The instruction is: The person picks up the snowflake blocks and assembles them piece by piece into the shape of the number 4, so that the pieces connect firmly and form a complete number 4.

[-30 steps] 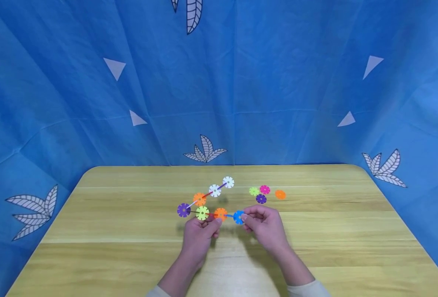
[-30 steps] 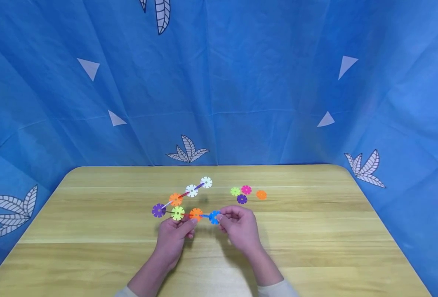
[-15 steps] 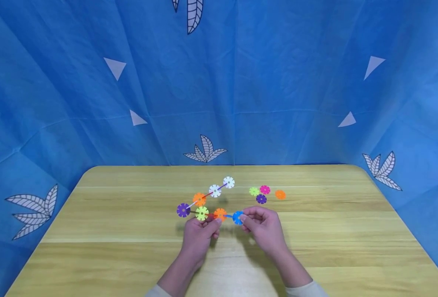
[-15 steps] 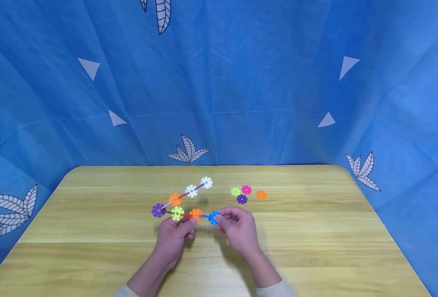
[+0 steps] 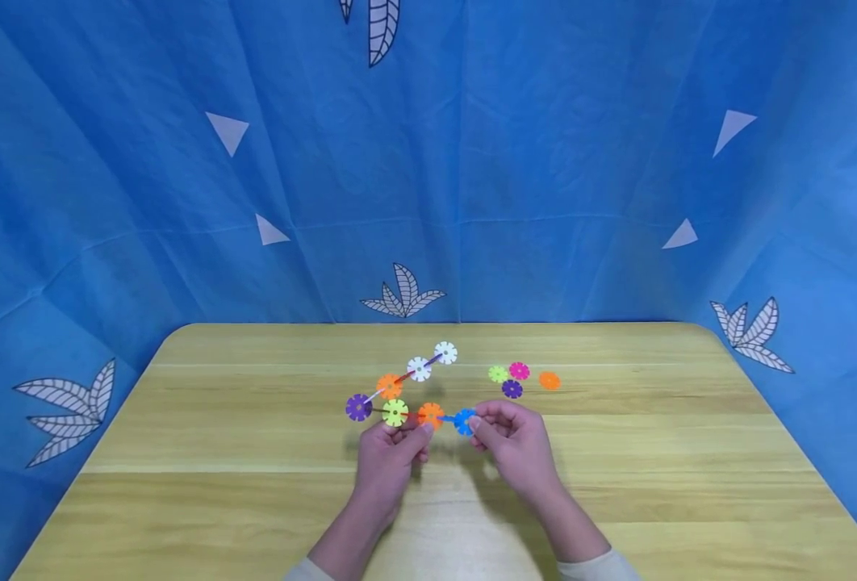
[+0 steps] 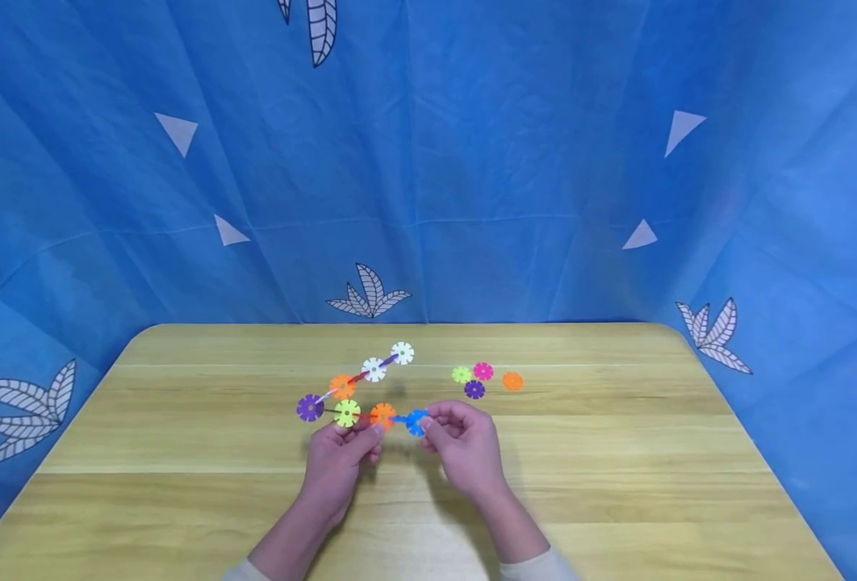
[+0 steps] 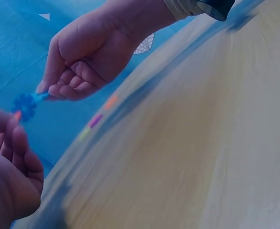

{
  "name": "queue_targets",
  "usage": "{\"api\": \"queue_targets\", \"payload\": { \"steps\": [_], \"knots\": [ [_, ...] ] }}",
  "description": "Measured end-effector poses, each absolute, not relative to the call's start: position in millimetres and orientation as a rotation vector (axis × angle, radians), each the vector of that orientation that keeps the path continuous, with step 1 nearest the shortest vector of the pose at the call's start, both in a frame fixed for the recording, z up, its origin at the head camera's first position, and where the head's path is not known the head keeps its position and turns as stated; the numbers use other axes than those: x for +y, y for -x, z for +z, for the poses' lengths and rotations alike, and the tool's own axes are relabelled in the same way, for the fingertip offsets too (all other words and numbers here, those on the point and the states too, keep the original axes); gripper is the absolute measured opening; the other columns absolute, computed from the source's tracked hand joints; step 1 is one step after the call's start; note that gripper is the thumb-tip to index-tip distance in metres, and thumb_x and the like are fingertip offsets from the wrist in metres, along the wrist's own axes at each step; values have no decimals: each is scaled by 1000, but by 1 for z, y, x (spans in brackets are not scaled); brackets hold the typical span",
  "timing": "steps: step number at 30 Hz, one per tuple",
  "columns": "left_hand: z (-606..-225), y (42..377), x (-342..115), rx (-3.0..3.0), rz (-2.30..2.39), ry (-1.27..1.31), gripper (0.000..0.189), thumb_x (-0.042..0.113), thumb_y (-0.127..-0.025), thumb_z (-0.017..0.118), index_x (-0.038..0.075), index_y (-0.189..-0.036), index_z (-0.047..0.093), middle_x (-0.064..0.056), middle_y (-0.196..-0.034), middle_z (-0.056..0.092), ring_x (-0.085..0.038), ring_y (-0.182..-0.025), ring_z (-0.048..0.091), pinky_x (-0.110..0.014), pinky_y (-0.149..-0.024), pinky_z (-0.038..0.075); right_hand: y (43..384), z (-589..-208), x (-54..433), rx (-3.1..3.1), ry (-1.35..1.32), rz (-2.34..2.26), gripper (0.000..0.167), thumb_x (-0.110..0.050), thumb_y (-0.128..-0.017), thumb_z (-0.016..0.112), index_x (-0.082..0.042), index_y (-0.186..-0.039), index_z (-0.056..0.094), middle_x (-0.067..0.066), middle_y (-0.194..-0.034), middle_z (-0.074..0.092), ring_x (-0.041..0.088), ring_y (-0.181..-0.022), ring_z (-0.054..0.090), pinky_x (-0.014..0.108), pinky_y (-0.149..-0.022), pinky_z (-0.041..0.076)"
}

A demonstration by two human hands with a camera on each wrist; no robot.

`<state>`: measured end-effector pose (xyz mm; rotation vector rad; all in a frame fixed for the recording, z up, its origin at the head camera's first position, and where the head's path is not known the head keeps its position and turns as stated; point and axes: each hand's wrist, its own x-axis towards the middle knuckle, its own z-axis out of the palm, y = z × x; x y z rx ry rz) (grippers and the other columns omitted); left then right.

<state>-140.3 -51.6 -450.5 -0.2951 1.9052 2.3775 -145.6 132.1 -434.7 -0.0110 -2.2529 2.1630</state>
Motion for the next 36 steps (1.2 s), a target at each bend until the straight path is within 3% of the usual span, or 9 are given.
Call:
{"api": "queue_targets", "payload": {
  "steps": [5,15,28,36],
  "knots": [
    [-450,142,-54,1959,2394,374,24,8,-81,82,-2,-96,66,-9,-83,65,-16,-69,59,-27,-63,56,146,-435,134,-2254,23,2155,9,9,-87,69,5,-96,69,16,-81,67,28,-68,66,33,-63,60],
    [-449,146,-62,1786,2559,383,20,10,-96,65,-9,-94,60,-13,-80,61,-16,-63,55,-25,-61,53,149,-435,142,-2266,40,2145,8,9,-88,69,5,-96,69,18,-83,67,28,-70,66,34,-66,60],
    [-451,146,-64,1728,2544,372,14,4,-90,72,2,-80,62,-8,-72,62,-12,-61,57,-22,-56,53,154,-437,145,-2182,94,2184,10,8,-90,67,9,-100,68,19,-83,68,24,-69,66,35,-67,61],
    [-456,145,-59,1782,2486,309,22,10,-87,77,-10,-91,68,-18,-77,65,-13,-58,57,-23,-58,55,154,-438,144,-2176,63,2181,10,10,-89,67,10,-99,68,21,-85,68,23,-68,67,36,-66,61]
  ]
}}
